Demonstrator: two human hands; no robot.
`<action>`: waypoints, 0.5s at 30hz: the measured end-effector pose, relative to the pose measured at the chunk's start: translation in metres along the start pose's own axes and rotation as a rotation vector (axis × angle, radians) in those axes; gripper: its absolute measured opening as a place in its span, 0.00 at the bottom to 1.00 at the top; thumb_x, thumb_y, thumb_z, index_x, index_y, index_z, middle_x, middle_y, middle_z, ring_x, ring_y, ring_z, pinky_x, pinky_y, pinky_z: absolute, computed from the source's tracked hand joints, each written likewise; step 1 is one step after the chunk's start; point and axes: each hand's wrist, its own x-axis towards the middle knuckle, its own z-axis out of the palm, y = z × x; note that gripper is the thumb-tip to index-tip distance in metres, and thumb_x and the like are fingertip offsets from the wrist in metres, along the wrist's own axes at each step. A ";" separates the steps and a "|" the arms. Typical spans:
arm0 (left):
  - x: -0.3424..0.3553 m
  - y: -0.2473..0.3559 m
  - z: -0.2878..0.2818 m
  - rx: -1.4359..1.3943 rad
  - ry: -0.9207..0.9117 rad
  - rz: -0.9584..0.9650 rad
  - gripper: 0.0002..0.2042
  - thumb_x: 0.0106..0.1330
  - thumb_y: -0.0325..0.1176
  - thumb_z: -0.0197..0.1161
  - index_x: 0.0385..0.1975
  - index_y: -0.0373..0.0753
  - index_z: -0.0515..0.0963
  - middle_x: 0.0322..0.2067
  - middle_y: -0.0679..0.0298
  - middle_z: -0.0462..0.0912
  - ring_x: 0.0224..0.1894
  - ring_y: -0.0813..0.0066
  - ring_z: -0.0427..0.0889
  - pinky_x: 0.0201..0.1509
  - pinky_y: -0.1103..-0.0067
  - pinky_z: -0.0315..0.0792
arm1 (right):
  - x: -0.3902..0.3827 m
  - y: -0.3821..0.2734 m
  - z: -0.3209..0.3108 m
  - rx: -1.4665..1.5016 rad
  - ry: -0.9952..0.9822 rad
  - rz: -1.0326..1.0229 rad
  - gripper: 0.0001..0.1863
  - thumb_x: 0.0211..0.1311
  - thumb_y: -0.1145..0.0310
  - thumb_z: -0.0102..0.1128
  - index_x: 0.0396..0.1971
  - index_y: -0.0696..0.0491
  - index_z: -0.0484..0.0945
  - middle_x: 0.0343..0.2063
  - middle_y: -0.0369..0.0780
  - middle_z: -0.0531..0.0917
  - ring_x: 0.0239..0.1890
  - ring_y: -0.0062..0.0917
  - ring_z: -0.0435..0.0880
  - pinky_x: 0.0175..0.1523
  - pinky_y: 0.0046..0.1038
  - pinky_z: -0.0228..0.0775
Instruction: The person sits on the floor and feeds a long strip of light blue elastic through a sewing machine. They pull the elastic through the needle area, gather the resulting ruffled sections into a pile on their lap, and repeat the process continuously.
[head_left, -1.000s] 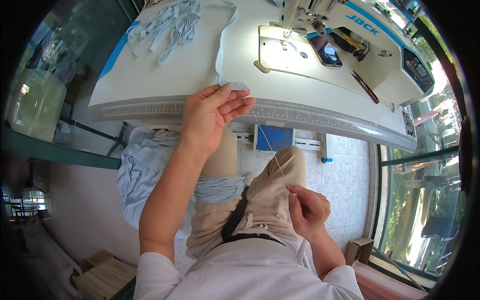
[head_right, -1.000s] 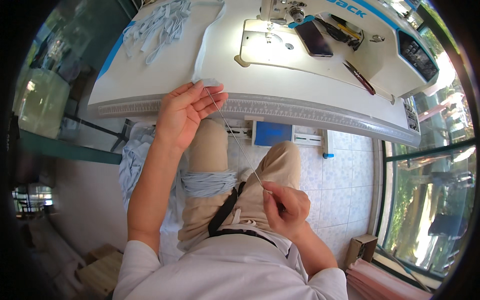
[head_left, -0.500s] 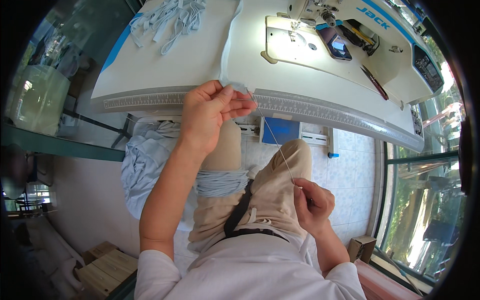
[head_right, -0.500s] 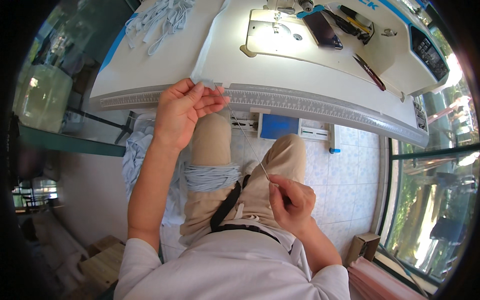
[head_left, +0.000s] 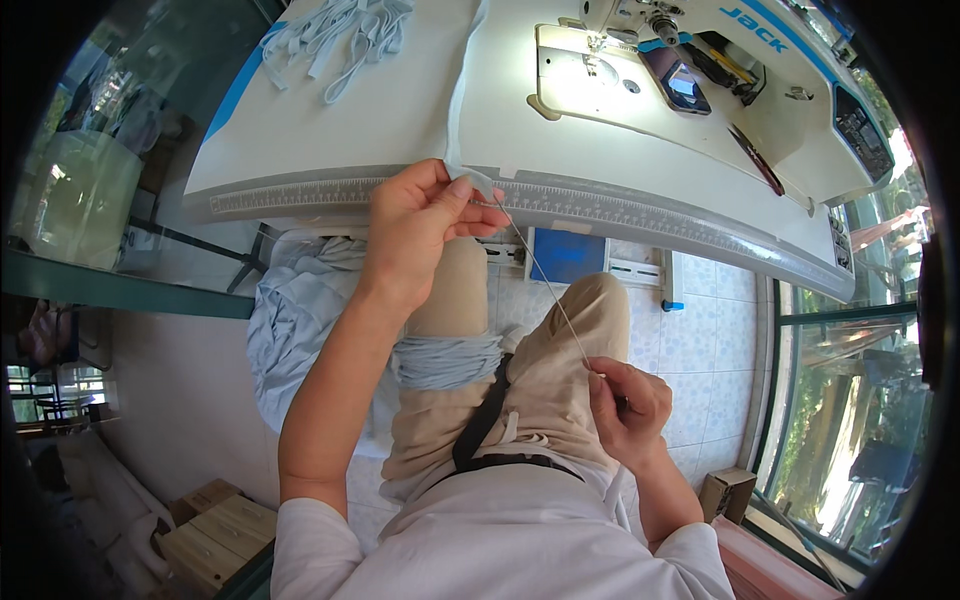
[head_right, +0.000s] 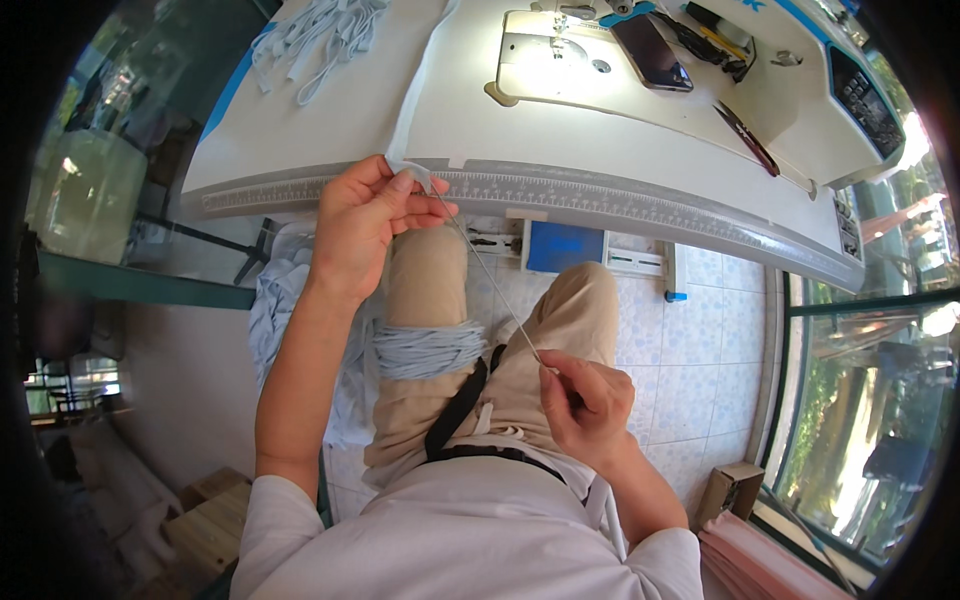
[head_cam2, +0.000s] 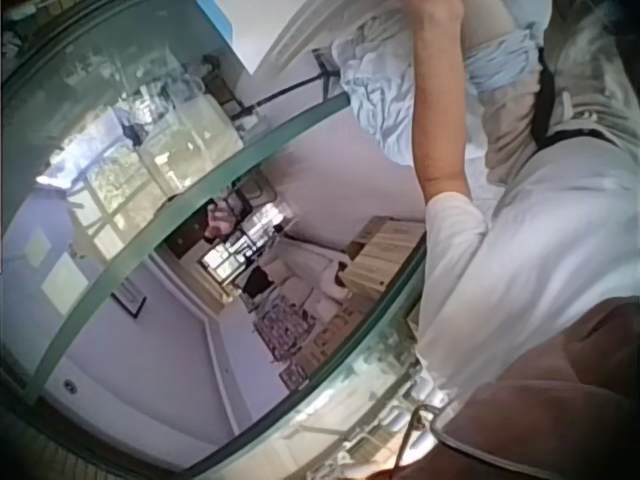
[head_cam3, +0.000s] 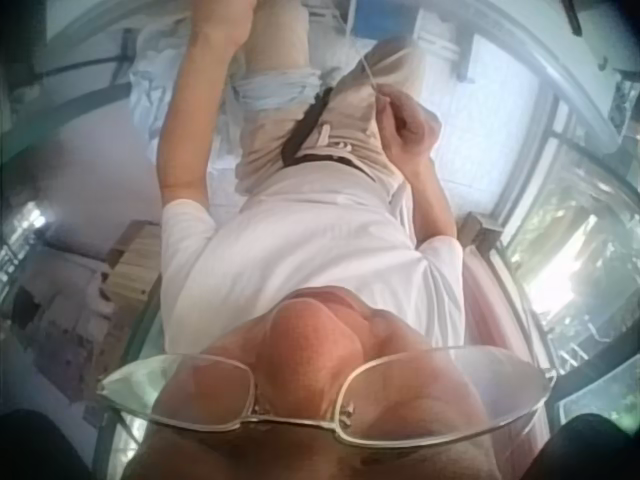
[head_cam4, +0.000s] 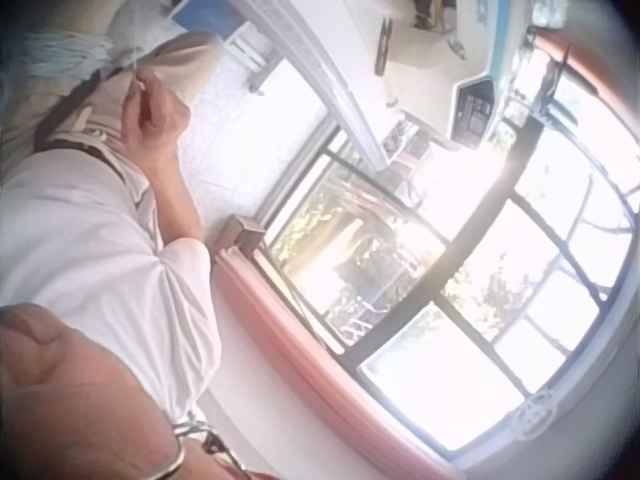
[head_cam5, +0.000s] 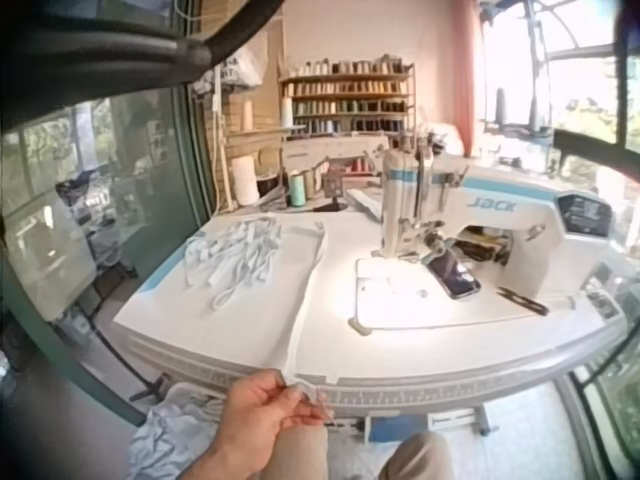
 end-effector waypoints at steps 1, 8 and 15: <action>-0.001 0.001 0.000 0.020 -0.001 -0.002 0.08 0.69 0.29 0.50 0.37 0.31 0.74 0.36 0.54 0.82 0.34 0.65 0.84 0.40 0.76 0.78 | 0.000 0.000 0.000 0.001 0.000 -0.001 0.07 0.50 0.82 0.59 0.32 0.60 0.79 0.10 0.36 0.73 0.11 0.20 0.71 0.18 0.20 0.59; -0.005 0.006 -0.002 0.085 -0.056 -0.055 0.09 0.69 0.30 0.50 0.36 0.31 0.75 0.35 0.55 0.82 0.33 0.67 0.84 0.38 0.78 0.77 | -0.001 0.004 0.003 0.017 -0.024 0.013 0.08 0.51 0.82 0.59 0.32 0.59 0.79 0.11 0.36 0.73 0.11 0.20 0.70 0.18 0.21 0.59; -0.027 -0.010 -0.002 0.037 -0.106 -0.137 0.10 0.68 0.30 0.52 0.34 0.30 0.78 0.31 0.58 0.82 0.33 0.73 0.82 0.38 0.80 0.75 | 0.004 0.002 0.045 0.221 -0.104 0.162 0.06 0.56 0.80 0.58 0.34 0.59 0.78 0.13 0.38 0.74 0.12 0.20 0.71 0.19 0.22 0.60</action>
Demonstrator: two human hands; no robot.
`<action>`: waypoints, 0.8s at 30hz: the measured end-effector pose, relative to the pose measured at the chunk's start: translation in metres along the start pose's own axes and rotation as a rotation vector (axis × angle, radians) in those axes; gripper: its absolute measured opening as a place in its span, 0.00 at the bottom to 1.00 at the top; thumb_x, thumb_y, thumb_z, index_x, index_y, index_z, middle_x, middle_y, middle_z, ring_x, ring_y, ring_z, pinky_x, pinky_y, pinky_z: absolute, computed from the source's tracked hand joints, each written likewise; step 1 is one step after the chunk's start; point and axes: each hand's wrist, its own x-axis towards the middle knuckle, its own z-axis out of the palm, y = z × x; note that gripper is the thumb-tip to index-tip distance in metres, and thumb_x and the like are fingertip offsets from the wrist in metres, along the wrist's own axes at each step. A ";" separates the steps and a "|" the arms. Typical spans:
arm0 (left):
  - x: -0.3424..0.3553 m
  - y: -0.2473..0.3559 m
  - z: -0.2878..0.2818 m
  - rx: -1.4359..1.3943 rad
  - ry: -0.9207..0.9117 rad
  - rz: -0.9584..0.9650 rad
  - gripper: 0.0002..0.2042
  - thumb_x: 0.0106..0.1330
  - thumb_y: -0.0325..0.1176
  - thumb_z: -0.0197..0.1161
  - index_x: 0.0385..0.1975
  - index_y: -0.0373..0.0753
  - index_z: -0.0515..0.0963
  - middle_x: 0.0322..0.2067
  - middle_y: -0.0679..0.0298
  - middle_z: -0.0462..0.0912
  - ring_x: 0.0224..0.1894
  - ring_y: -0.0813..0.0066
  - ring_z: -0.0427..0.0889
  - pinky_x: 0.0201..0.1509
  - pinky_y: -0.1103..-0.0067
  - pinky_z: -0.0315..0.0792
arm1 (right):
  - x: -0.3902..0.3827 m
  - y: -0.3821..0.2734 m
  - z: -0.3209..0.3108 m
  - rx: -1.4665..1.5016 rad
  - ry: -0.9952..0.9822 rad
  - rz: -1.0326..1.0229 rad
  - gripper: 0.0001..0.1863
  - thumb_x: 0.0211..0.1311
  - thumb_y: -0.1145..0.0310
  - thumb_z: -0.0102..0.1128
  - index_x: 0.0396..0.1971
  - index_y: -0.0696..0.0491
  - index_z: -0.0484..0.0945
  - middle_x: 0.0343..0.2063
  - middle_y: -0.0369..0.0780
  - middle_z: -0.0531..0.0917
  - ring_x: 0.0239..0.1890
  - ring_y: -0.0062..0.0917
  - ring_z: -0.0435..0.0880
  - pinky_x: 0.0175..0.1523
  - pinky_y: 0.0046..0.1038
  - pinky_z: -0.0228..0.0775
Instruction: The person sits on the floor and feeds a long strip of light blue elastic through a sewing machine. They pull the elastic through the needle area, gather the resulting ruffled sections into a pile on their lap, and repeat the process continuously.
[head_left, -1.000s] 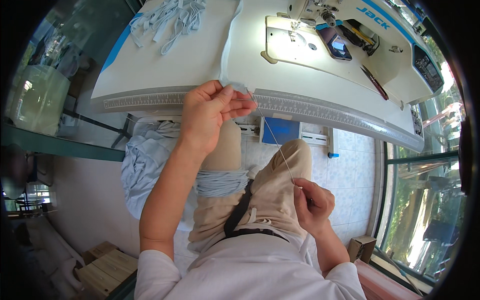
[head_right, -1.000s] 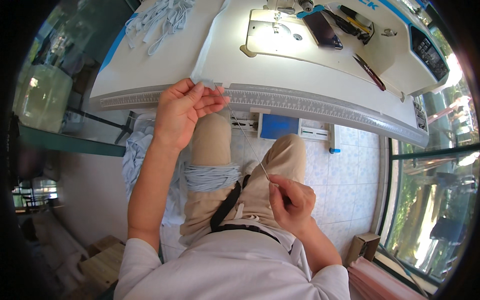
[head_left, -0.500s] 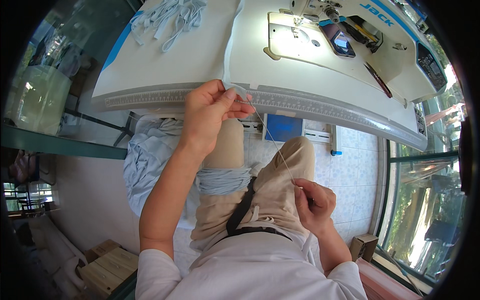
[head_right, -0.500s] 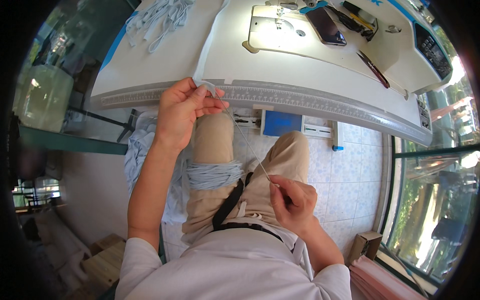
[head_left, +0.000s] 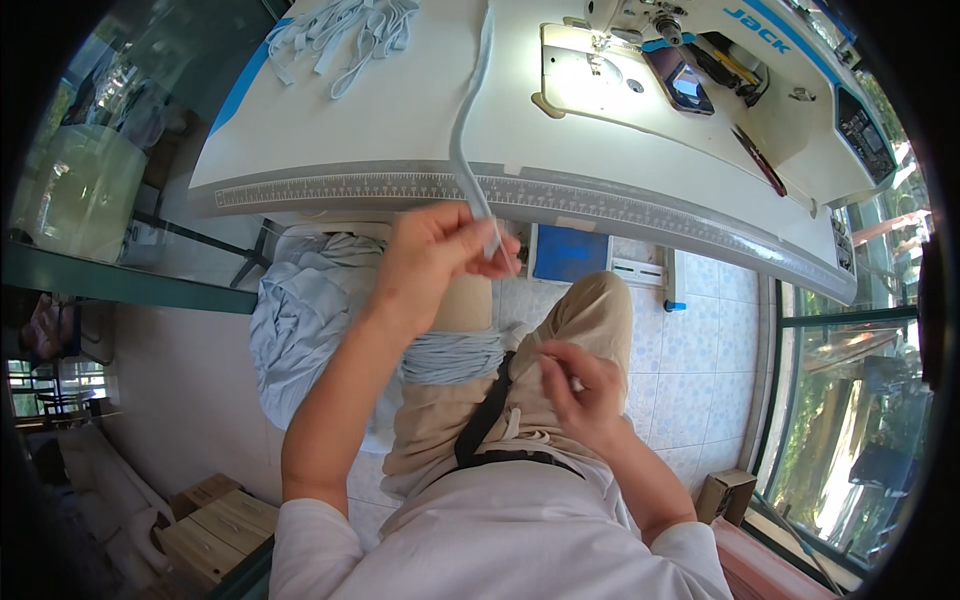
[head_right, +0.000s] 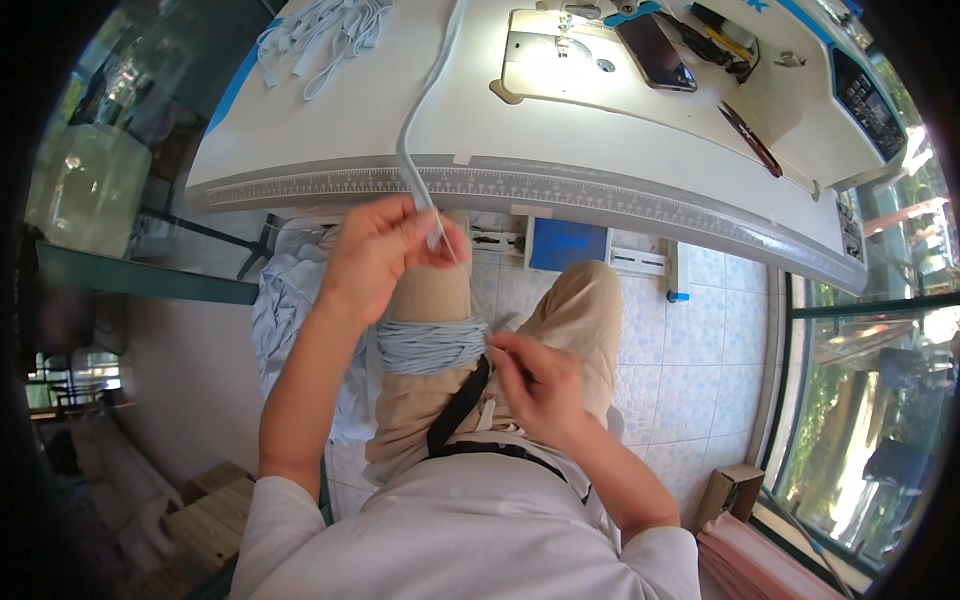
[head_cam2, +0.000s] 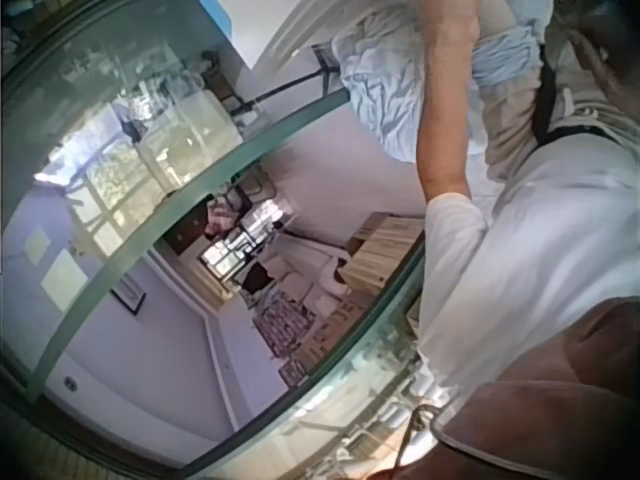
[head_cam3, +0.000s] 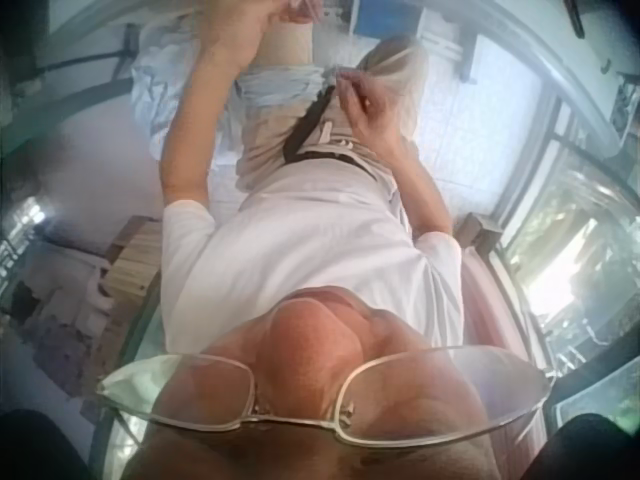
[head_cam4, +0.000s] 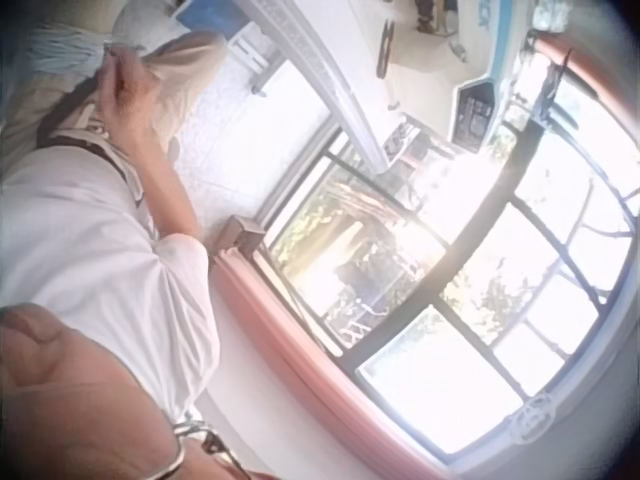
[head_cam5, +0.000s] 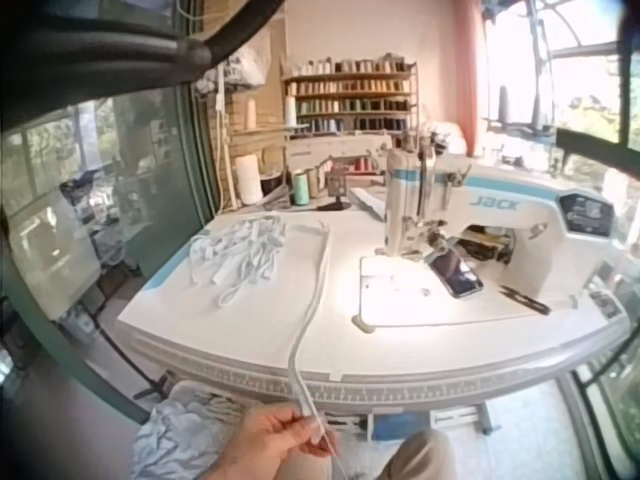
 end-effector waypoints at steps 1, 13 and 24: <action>-0.006 -0.010 0.001 0.028 -0.017 -0.005 0.10 0.67 0.30 0.53 0.33 0.30 0.78 0.31 0.59 0.82 0.32 0.75 0.81 0.38 0.80 0.75 | 0.005 0.003 0.012 0.105 -0.017 0.067 0.05 0.58 0.79 0.57 0.35 0.59 0.78 0.14 0.38 0.75 0.15 0.18 0.73 0.21 0.20 0.62; -0.140 -0.100 0.009 0.168 0.235 -0.096 0.06 0.63 0.27 0.59 0.30 0.31 0.80 0.24 0.64 0.80 0.28 0.83 0.75 0.34 0.83 0.69 | 0.059 -0.013 0.052 0.385 -0.329 0.149 0.20 0.72 0.59 0.43 0.37 0.61 0.77 0.27 0.38 0.80 0.32 0.20 0.77 0.40 0.24 0.70; -0.134 -0.085 -0.025 0.299 0.268 -0.086 0.08 0.67 0.28 0.56 0.40 0.31 0.78 0.34 0.65 0.81 0.37 0.82 0.77 0.42 0.82 0.73 | -0.018 0.032 0.071 0.390 -0.643 0.382 0.13 0.68 0.66 0.51 0.30 0.60 0.77 0.22 0.38 0.76 0.26 0.20 0.73 0.34 0.24 0.68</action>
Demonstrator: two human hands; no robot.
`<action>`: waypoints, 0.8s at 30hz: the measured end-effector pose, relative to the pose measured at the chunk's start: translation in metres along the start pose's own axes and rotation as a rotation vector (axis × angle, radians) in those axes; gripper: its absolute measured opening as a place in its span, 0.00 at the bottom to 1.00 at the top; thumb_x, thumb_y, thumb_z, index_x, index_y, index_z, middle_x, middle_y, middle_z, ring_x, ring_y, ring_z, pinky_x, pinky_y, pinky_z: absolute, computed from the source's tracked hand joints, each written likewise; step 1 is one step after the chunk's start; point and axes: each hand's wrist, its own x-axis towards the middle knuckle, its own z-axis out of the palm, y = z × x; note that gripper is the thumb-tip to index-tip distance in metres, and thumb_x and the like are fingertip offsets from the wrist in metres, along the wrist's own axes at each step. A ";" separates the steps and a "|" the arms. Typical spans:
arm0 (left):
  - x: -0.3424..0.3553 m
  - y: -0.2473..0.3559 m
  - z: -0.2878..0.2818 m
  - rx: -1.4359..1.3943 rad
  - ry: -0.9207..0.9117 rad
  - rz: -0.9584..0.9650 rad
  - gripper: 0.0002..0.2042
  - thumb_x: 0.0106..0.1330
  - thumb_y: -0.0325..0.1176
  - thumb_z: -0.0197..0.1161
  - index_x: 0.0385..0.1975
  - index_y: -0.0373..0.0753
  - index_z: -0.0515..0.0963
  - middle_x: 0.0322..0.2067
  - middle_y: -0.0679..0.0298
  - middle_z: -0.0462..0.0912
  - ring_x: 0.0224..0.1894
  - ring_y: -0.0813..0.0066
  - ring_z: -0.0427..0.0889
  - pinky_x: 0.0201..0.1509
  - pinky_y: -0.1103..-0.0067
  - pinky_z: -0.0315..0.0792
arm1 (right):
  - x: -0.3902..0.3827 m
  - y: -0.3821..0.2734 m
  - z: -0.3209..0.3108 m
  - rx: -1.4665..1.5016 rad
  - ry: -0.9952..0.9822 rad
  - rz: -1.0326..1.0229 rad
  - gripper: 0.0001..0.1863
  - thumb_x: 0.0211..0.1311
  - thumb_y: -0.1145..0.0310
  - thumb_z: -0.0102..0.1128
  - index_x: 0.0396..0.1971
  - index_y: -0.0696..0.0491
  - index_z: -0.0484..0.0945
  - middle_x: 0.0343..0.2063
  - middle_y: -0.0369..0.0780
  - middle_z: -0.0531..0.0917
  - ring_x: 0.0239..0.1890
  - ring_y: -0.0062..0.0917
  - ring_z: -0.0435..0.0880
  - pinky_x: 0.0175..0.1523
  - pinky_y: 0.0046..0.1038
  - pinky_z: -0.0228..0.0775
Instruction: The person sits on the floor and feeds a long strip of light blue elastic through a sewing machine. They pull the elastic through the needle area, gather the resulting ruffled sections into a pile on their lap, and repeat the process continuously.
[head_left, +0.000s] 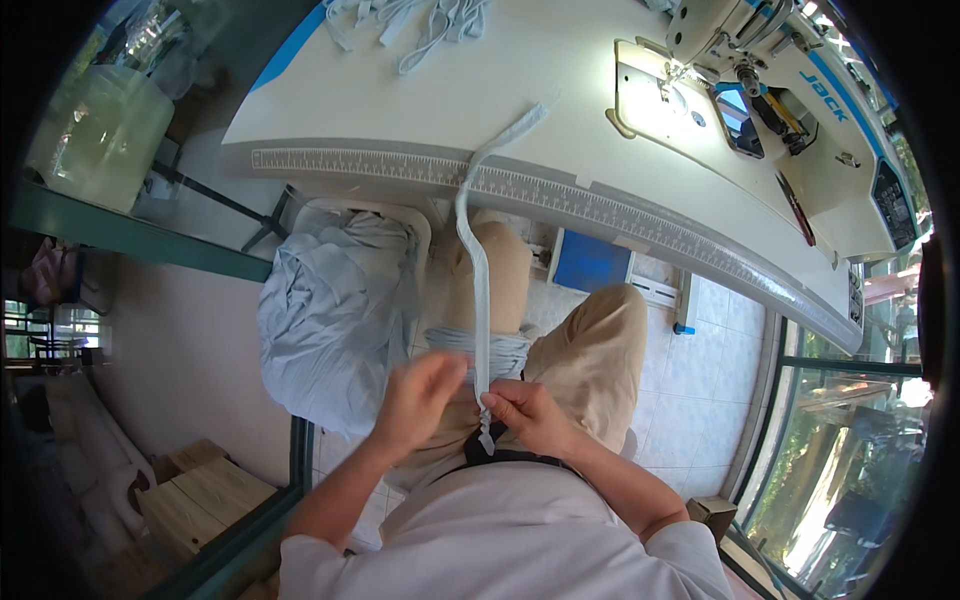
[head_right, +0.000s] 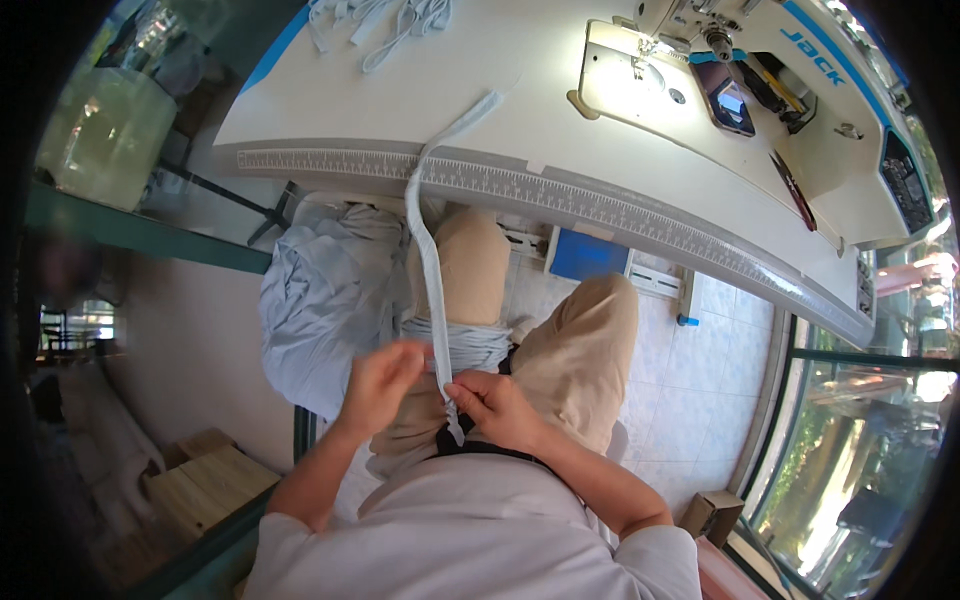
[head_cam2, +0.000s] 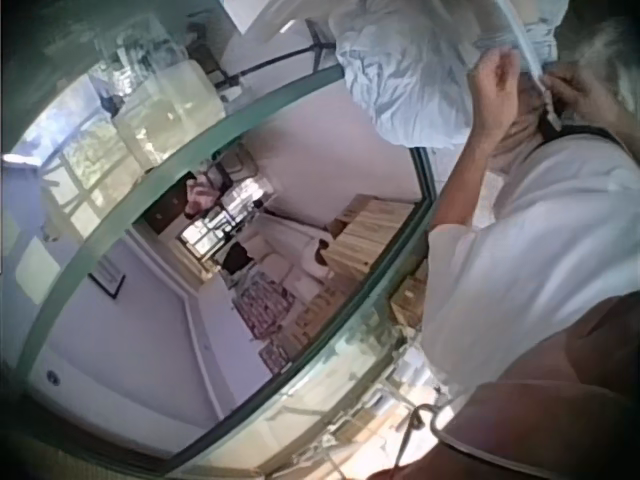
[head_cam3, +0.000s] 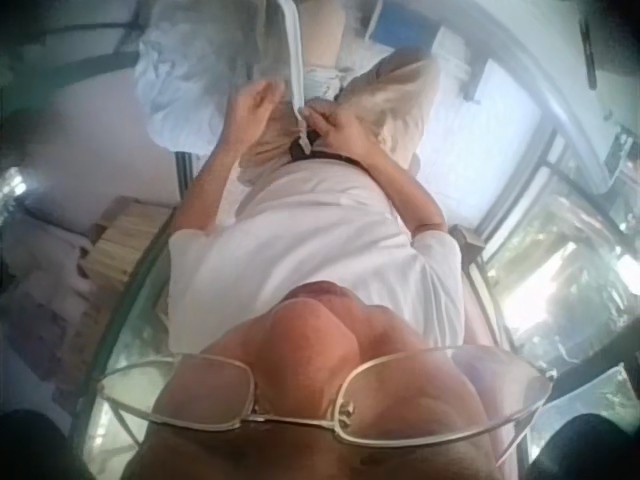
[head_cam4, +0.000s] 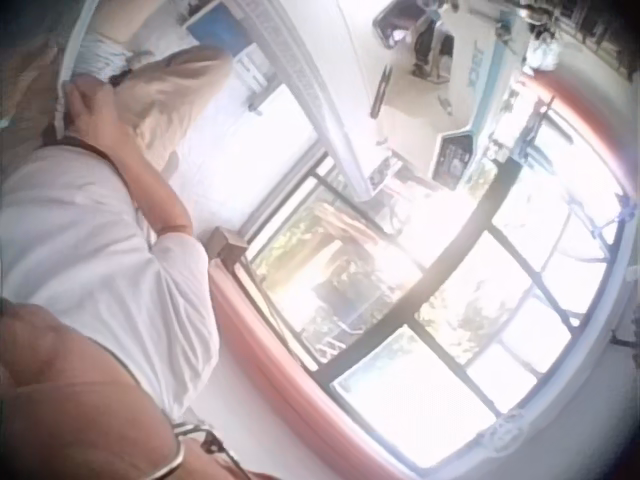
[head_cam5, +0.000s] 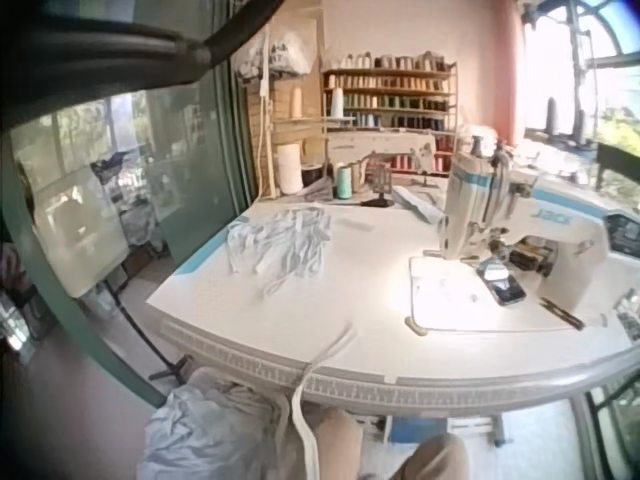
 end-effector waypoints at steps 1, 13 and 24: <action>0.015 0.010 0.003 0.017 0.058 0.039 0.08 0.67 0.29 0.56 0.37 0.31 0.79 0.31 0.65 0.81 0.34 0.83 0.77 0.40 0.83 0.73 | -0.004 0.002 0.000 -0.016 -0.003 -0.016 0.11 0.67 0.68 0.53 0.30 0.61 0.76 0.21 0.40 0.76 0.25 0.21 0.73 0.33 0.25 0.68; -0.013 -0.004 0.042 0.480 -0.045 0.166 0.08 0.61 0.30 0.60 0.22 0.34 0.76 0.18 0.54 0.75 0.21 0.55 0.75 0.23 0.70 0.66 | 0.036 -0.057 -0.028 0.020 0.221 -0.172 0.16 0.69 0.61 0.49 0.34 0.59 0.79 0.25 0.34 0.79 0.29 0.15 0.74 0.35 0.19 0.67; 0.068 0.037 -0.017 -0.334 -0.370 0.033 0.13 0.66 0.34 0.58 0.43 0.31 0.78 0.36 0.59 0.81 0.34 0.78 0.75 0.33 0.83 0.69 | 0.033 -0.008 -0.011 0.581 -0.297 0.024 0.17 0.70 0.57 0.46 0.32 0.53 0.78 0.24 0.31 0.76 0.27 0.13 0.69 0.32 0.18 0.62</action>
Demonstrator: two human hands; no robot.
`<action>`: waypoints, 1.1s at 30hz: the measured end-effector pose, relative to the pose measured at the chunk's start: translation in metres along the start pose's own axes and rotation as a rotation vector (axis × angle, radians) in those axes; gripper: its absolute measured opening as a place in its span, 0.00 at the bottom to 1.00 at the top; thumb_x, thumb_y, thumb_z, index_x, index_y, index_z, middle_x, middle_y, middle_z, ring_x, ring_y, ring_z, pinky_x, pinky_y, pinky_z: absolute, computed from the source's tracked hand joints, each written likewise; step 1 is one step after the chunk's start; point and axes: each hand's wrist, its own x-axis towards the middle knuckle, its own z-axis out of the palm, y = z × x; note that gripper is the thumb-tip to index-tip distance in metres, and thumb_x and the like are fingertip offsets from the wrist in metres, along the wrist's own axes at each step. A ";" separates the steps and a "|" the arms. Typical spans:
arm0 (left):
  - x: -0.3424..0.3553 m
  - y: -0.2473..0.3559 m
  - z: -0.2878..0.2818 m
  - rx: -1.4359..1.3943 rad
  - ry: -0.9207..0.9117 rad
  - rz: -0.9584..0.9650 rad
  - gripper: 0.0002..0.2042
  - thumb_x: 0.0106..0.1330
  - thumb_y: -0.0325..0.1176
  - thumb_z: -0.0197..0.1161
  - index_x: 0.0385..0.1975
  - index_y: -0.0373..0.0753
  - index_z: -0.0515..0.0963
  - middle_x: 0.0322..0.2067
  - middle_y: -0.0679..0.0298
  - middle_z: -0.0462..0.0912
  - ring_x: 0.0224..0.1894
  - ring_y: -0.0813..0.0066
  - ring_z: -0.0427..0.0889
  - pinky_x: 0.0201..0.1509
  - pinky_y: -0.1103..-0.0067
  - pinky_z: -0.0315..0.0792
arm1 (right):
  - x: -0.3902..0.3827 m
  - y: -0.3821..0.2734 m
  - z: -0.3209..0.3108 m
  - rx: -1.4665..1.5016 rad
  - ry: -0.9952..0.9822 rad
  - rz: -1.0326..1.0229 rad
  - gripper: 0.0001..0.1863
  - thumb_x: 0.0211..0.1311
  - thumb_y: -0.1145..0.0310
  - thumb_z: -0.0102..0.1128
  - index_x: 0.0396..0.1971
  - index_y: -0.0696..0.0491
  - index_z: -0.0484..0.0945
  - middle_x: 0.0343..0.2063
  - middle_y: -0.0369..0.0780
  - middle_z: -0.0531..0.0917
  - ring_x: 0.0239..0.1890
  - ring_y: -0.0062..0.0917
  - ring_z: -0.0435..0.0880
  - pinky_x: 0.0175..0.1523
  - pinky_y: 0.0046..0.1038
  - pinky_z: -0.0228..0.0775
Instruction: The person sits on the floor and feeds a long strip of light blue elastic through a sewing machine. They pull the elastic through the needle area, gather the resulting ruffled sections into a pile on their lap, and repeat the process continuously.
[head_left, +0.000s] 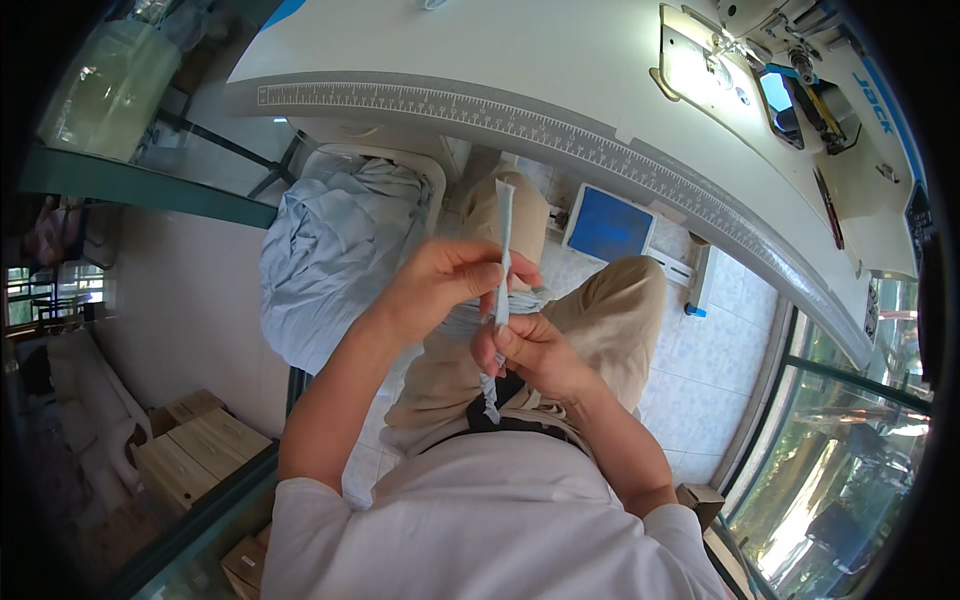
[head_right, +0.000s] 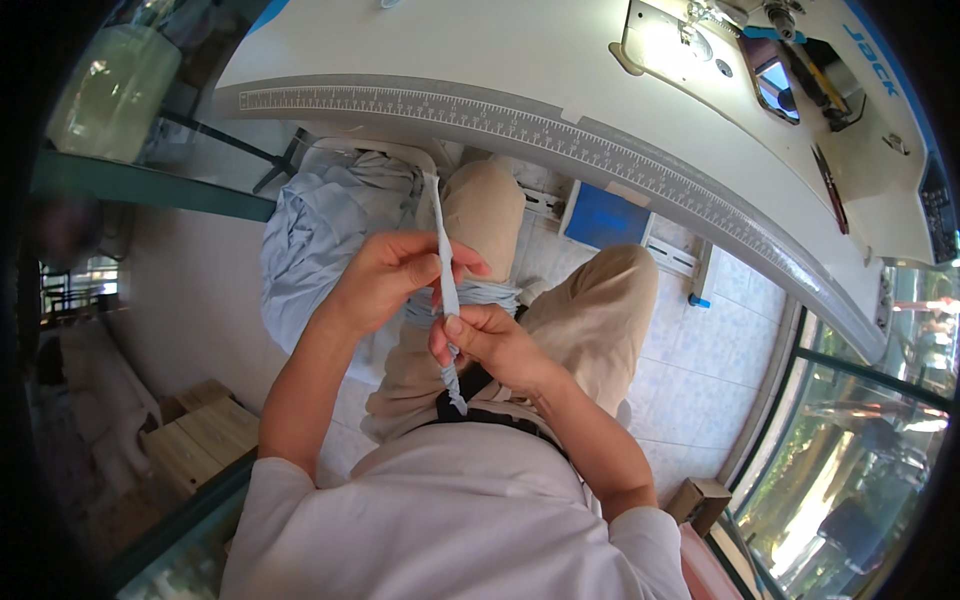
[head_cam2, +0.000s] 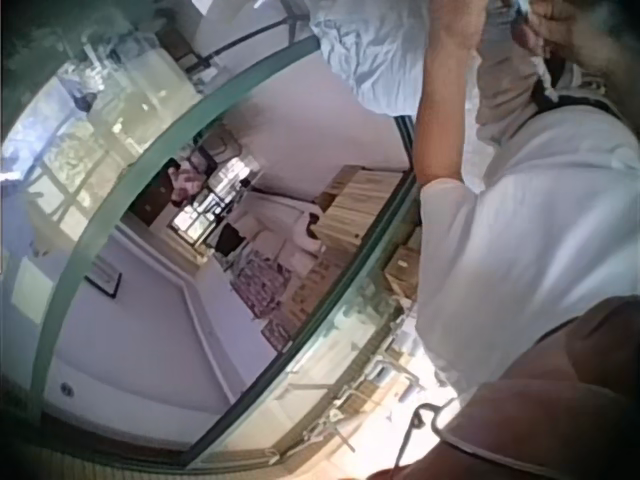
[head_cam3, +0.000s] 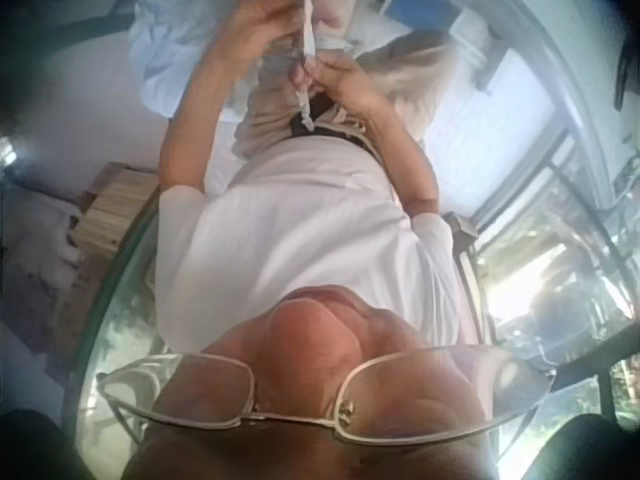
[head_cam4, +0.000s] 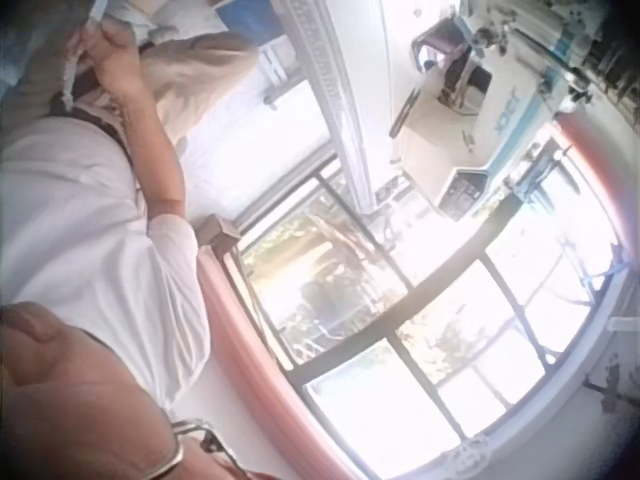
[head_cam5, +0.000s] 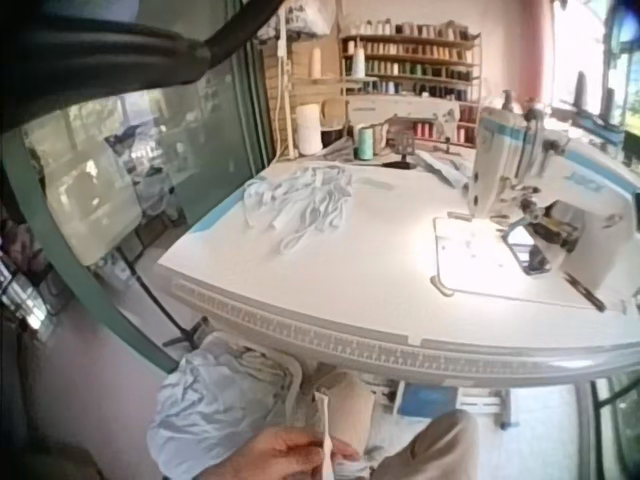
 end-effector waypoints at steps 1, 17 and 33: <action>0.004 -0.002 0.000 -0.094 -0.048 0.004 0.13 0.65 0.35 0.58 0.43 0.32 0.78 0.35 0.59 0.81 0.34 0.78 0.75 0.32 0.83 0.69 | -0.001 0.001 -0.002 0.057 -0.019 -0.010 0.17 0.70 0.56 0.46 0.32 0.53 0.78 0.24 0.31 0.75 0.26 0.14 0.69 0.32 0.18 0.60; -0.004 -0.010 -0.002 -0.147 0.282 -0.150 0.04 0.64 0.27 0.58 0.33 0.33 0.75 0.32 0.53 0.81 0.29 0.66 0.83 0.29 0.76 0.81 | -0.009 -0.004 0.003 -0.492 0.285 0.047 0.18 0.68 0.57 0.49 0.37 0.60 0.77 0.27 0.37 0.79 0.29 0.19 0.75 0.35 0.22 0.67; -0.012 0.060 0.003 -0.212 0.696 0.295 0.10 0.67 0.29 0.53 0.45 0.34 0.69 0.31 0.48 0.81 0.27 0.58 0.84 0.29 0.73 0.81 | -0.040 -0.010 0.031 -0.502 0.650 -0.279 0.07 0.61 0.74 0.60 0.34 0.59 0.71 0.28 0.42 0.83 0.25 0.20 0.82 0.30 0.20 0.74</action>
